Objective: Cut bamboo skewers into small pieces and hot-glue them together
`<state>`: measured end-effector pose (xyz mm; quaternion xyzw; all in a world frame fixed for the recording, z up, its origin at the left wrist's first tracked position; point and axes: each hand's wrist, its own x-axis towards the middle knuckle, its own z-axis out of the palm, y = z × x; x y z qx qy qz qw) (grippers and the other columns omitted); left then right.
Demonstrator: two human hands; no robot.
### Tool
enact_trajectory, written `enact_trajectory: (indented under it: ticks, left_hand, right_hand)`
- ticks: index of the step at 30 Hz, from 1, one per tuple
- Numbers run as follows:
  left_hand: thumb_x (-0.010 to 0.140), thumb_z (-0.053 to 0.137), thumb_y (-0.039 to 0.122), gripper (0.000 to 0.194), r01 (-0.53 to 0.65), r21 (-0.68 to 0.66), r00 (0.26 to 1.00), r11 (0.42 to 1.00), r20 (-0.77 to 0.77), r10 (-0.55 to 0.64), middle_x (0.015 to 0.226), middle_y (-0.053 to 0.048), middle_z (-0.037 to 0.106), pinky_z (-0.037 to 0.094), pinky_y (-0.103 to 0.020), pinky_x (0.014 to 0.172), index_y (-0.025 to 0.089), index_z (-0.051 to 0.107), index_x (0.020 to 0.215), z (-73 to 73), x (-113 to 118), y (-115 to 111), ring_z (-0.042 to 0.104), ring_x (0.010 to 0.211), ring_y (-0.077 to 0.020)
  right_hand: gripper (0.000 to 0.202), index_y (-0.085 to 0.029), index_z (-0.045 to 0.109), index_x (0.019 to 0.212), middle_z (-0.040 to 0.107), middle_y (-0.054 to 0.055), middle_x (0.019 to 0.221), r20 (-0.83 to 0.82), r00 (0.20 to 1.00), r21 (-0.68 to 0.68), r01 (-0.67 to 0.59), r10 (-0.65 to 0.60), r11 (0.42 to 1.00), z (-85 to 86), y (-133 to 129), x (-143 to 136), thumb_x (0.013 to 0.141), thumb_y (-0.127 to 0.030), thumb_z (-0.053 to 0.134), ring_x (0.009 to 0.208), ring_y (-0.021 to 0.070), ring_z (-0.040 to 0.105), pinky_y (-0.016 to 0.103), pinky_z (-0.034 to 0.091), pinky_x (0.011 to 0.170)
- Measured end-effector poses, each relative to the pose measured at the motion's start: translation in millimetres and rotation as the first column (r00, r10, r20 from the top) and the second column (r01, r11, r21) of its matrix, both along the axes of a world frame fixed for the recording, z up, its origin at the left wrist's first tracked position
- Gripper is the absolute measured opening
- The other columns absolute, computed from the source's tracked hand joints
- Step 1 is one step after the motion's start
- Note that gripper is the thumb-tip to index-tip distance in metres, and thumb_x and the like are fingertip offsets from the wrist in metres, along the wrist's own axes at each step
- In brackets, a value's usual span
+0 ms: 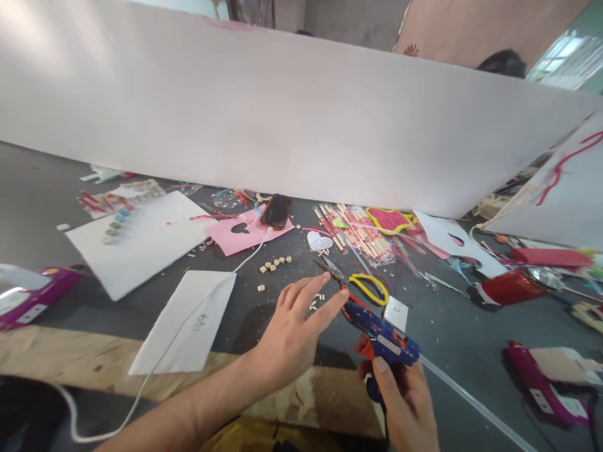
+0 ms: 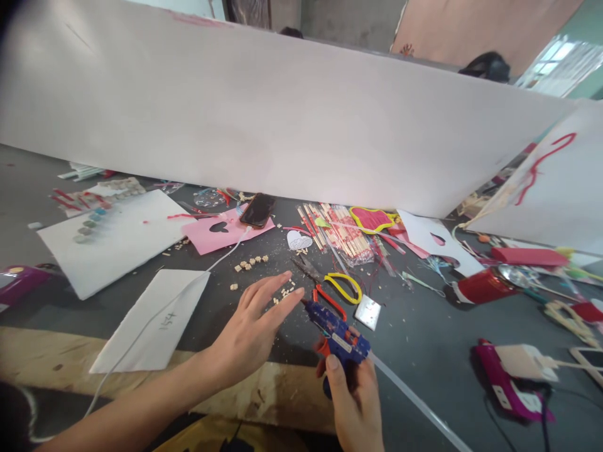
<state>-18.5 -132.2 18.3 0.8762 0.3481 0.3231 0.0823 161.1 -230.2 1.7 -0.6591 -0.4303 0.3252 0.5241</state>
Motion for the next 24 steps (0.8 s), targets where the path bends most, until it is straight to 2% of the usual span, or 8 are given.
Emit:
enact_trajectory:
  ticks: [3, 6, 8, 11, 14, 20, 22, 24]
  left_hand:
    - [0.077, 0.040, -0.004, 0.063, -0.027, -0.012, 0.995, 1.000, 0.099, 0.028, 0.134, -0.013, 0.037, 0.037, -0.048, 0.096, 0.023, 0.036, 0.133, 4.1, -2, 2, 0.038, 0.119, -0.0271]
    - [0.082, 0.042, 0.000, 0.046, -0.050, -0.002, 0.984, 0.999, 0.169, 0.049, 0.123, -0.011, 0.047, 0.040, -0.043, 0.095, 0.022, 0.050, 0.122, 6.6, -8, 8, 0.044, 0.113, -0.0235]
    - [0.084, 0.046, 0.004, 0.032, -0.066, 0.009, 0.976, 0.998, 0.207, 0.062, 0.112, -0.009, 0.054, 0.043, -0.040, 0.091, 0.021, 0.059, 0.109, 6.7, -14, 13, 0.048, 0.105, -0.0213]
    - [0.085, 0.052, 0.009, 0.018, -0.097, 0.009, 0.969, 0.995, 0.228, 0.092, 0.098, -0.006, 0.060, 0.045, -0.036, 0.085, 0.020, 0.065, 0.089, 5.0, -21, 17, 0.051, 0.095, -0.0190]
    - [0.085, 0.054, 0.012, 0.015, -0.114, -0.011, 0.970, 0.993, 0.217, 0.113, 0.091, -0.004, 0.063, 0.045, -0.034, 0.081, 0.020, 0.066, 0.081, 1.6, -28, 18, 0.051, 0.090, -0.0183]
    - [0.084, 0.058, 0.021, 0.010, -0.117, -0.057, 0.977, 0.992, 0.172, 0.125, 0.090, -0.003, 0.065, 0.045, -0.036, 0.079, 0.021, 0.066, 0.077, -8.6, -36, 15, 0.051, 0.089, -0.0196]
    - [0.083, 0.060, 0.023, 0.010, -0.111, -0.067, 0.980, 0.992, 0.159, 0.121, 0.089, -0.003, 0.066, 0.045, -0.037, 0.079, 0.021, 0.065, 0.074, -11.1, -38, 14, 0.051, 0.089, -0.0201]
    - [0.084, 0.059, 0.023, 0.012, -0.108, -0.083, 0.982, 0.991, 0.146, 0.119, 0.088, -0.003, 0.066, 0.045, -0.037, 0.078, 0.021, 0.065, 0.074, -12.2, -40, 13, 0.051, 0.088, -0.0200]
  right_hand:
    - [0.033, -0.019, 0.065, 0.094, 0.068, 0.006, 0.085, 0.016, 0.999, -0.034, 0.031, -0.030, 0.999, 1.1, 2, 7, 0.079, -0.047, 0.059, 0.063, 0.0182, 0.062, 0.028, 0.049, 0.055]
    - [0.036, -0.019, 0.063, 0.097, 0.068, 0.006, 0.087, 0.120, 0.975, -0.081, 0.198, -0.188, 0.977, 6.2, 3, 23, 0.080, -0.050, 0.054, 0.067, 0.0191, 0.063, 0.027, 0.049, 0.055]
    - [0.039, -0.020, 0.062, 0.101, 0.069, 0.005, 0.087, 0.201, 0.923, -0.094, 0.352, -0.328, 0.931, 9.8, 1, 41, 0.081, -0.052, 0.051, 0.072, 0.0212, 0.064, 0.028, 0.050, 0.057]
    - [0.041, -0.021, 0.061, 0.102, 0.069, 0.006, 0.086, 0.227, 0.882, -0.089, 0.441, -0.413, 0.893, 11.1, -6, 76, 0.082, -0.053, 0.045, 0.079, 0.0247, 0.064, 0.032, 0.051, 0.063]
    - [0.036, -0.022, 0.063, 0.092, 0.069, 0.005, 0.072, 0.189, 0.868, -0.121, 0.484, -0.459, 0.867, 6.1, -12, 111, 0.078, -0.053, 0.051, 0.077, 0.0268, 0.066, 0.034, 0.051, 0.063]
    - [0.028, -0.023, 0.059, 0.074, 0.064, 0.003, 0.050, 0.077, 0.902, -0.326, 0.425, -0.425, 0.844, -1.4, -8, 146, 0.072, -0.051, 0.056, 0.053, 0.0266, 0.064, 0.037, 0.050, 0.051]
    - [0.030, -0.024, 0.060, 0.069, 0.065, 0.005, 0.051, 0.221, 0.910, -0.368, 0.412, -0.352, 0.834, 2.2, -4, 153, 0.073, -0.053, 0.052, 0.052, 0.0266, 0.064, 0.037, 0.050, 0.051]
    - [0.036, -0.024, 0.062, 0.063, 0.067, 0.008, 0.054, 0.502, 0.839, -0.393, 0.438, -0.211, 0.808, 8.1, 0, 162, 0.075, -0.055, 0.047, 0.056, 0.0283, 0.065, 0.039, 0.049, 0.055]
